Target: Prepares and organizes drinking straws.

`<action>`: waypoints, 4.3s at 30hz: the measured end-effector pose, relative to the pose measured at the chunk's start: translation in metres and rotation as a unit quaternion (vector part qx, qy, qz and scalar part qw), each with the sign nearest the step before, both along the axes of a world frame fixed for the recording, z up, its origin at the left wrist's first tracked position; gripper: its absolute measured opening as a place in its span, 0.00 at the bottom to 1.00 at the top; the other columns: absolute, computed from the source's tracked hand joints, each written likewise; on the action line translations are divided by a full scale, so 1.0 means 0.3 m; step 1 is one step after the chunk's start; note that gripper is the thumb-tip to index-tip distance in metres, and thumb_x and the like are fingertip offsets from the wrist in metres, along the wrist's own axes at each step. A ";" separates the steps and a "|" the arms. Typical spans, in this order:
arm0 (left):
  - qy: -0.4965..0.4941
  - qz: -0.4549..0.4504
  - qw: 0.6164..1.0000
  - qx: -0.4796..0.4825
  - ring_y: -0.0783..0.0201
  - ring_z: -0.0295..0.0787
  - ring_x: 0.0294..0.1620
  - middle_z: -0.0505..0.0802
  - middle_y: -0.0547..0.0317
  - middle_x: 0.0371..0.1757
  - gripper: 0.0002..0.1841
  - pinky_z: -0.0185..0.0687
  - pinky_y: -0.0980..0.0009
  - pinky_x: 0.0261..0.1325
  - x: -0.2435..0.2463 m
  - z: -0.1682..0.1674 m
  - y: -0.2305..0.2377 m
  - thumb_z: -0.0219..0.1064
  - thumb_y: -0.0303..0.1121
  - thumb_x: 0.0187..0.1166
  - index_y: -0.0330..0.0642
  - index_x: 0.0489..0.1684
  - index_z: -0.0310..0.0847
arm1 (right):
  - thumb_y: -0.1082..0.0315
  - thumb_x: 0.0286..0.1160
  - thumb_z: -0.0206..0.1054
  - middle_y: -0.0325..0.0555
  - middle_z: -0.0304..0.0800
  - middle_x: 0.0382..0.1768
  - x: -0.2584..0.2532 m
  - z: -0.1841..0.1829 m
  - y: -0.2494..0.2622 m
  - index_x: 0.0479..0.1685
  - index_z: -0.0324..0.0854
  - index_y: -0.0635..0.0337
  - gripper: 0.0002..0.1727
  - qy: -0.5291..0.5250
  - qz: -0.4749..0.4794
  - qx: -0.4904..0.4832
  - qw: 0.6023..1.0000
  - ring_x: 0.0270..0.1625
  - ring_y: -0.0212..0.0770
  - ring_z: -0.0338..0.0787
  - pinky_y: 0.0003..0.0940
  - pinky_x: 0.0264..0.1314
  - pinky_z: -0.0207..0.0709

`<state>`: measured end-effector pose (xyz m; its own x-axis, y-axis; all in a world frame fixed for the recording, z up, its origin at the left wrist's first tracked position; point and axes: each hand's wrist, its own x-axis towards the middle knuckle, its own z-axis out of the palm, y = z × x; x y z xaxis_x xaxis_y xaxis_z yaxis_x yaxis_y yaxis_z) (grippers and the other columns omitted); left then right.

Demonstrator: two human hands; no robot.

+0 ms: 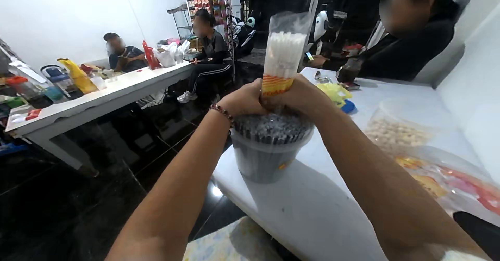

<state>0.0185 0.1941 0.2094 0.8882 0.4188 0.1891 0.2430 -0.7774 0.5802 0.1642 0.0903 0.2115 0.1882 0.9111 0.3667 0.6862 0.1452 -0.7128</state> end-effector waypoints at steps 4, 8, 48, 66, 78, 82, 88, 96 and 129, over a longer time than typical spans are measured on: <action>-0.030 -0.044 0.998 0.038 0.58 0.86 0.63 0.89 0.42 0.61 0.37 0.79 0.59 0.70 -0.004 -0.005 0.006 0.81 0.21 0.60 0.30 0.74 0.71 | 0.72 0.60 0.83 0.47 0.91 0.52 0.016 0.024 -0.025 0.63 0.82 0.61 0.27 0.041 0.056 -0.002 0.998 0.53 0.35 0.90 0.38 0.61 0.84; -0.017 -0.029 0.999 0.035 0.52 0.85 0.68 0.87 0.39 0.65 0.36 0.76 0.54 0.74 -0.007 0.007 -0.020 0.80 0.20 0.64 0.31 0.77 0.70 | 0.64 0.67 0.78 0.49 0.84 0.61 0.012 0.133 -0.094 0.83 0.59 0.60 0.43 0.063 0.038 0.110 0.991 0.55 0.36 0.89 0.36 0.58 0.86; -0.354 0.278 0.873 -0.189 0.49 0.77 0.76 0.79 0.26 0.73 0.29 0.69 0.58 0.80 -0.120 -0.717 -0.174 0.34 0.37 0.94 0.19 0.82 0.56 | 0.72 0.83 0.63 0.56 0.90 0.31 -0.008 -0.013 0.091 0.30 0.88 0.70 0.14 -0.335 0.133 0.076 0.930 0.37 0.50 0.88 0.49 0.47 0.77; -0.316 0.266 0.890 -0.193 0.47 0.84 0.68 0.87 0.30 0.63 0.30 0.76 0.54 0.74 -0.137 -0.726 -0.170 0.35 0.41 0.94 0.23 0.82 0.62 | 0.52 0.94 0.40 0.60 0.77 0.80 0.002 -0.002 -0.060 0.79 0.76 0.66 0.33 -0.333 0.116 0.032 0.935 0.84 0.56 0.74 0.53 0.87 0.62; -0.303 0.267 0.896 -0.187 0.45 0.83 0.71 0.86 0.30 0.66 0.30 0.74 0.51 0.76 -0.142 -0.721 -0.171 0.35 0.41 0.94 0.26 0.83 0.63 | 0.52 0.94 0.39 0.63 0.87 0.68 -0.012 0.075 -0.009 0.66 0.85 0.71 0.34 -0.375 0.118 0.125 0.911 0.74 0.59 0.85 0.56 0.80 0.71; -0.293 0.270 0.897 -0.191 0.43 0.82 0.71 0.86 0.30 0.66 0.29 0.73 0.50 0.77 -0.143 -0.713 -0.171 0.35 0.40 0.95 0.26 0.83 0.63 | 0.54 0.95 0.39 0.59 0.82 0.76 -0.112 0.105 0.042 0.73 0.81 0.68 0.31 -0.366 0.146 0.079 0.916 0.82 0.56 0.78 0.49 0.86 0.65; -0.292 0.266 0.899 -0.190 0.43 0.82 0.71 0.86 0.28 0.66 0.28 0.73 0.51 0.77 -0.146 -0.708 -0.169 0.36 0.38 0.95 0.24 0.82 0.63 | 0.50 0.97 0.36 0.55 0.70 0.86 -0.158 0.091 0.088 0.87 0.68 0.60 0.33 -0.442 0.143 -0.128 0.876 0.88 0.57 0.68 0.65 0.88 0.54; -0.291 0.270 0.898 -0.189 0.42 0.82 0.72 0.85 0.28 0.67 0.28 0.72 0.49 0.77 -0.140 -0.710 -0.167 0.36 0.38 0.95 0.24 0.82 0.63 | 0.45 0.95 0.34 0.45 0.67 0.89 -0.175 0.110 0.058 0.89 0.67 0.52 0.34 -0.442 0.116 -0.138 0.879 0.93 0.55 0.57 0.78 0.88 0.27; -0.310 0.262 0.894 -0.192 0.49 0.84 0.70 0.87 0.32 0.65 0.29 0.75 0.53 0.76 -0.141 -0.731 -0.176 0.36 0.40 0.94 0.25 0.82 0.64 | 0.41 0.93 0.22 0.54 0.62 0.90 0.142 0.031 -0.001 0.93 0.56 0.55 0.40 -0.132 0.033 -0.201 0.970 0.91 0.52 0.62 0.59 0.91 0.50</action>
<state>-0.0238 0.1414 -0.0099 0.3251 0.8863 0.3298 0.0550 -0.3659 0.9290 0.2067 0.0899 0.2207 0.0735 0.9973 0.0060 0.8513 -0.0596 -0.5213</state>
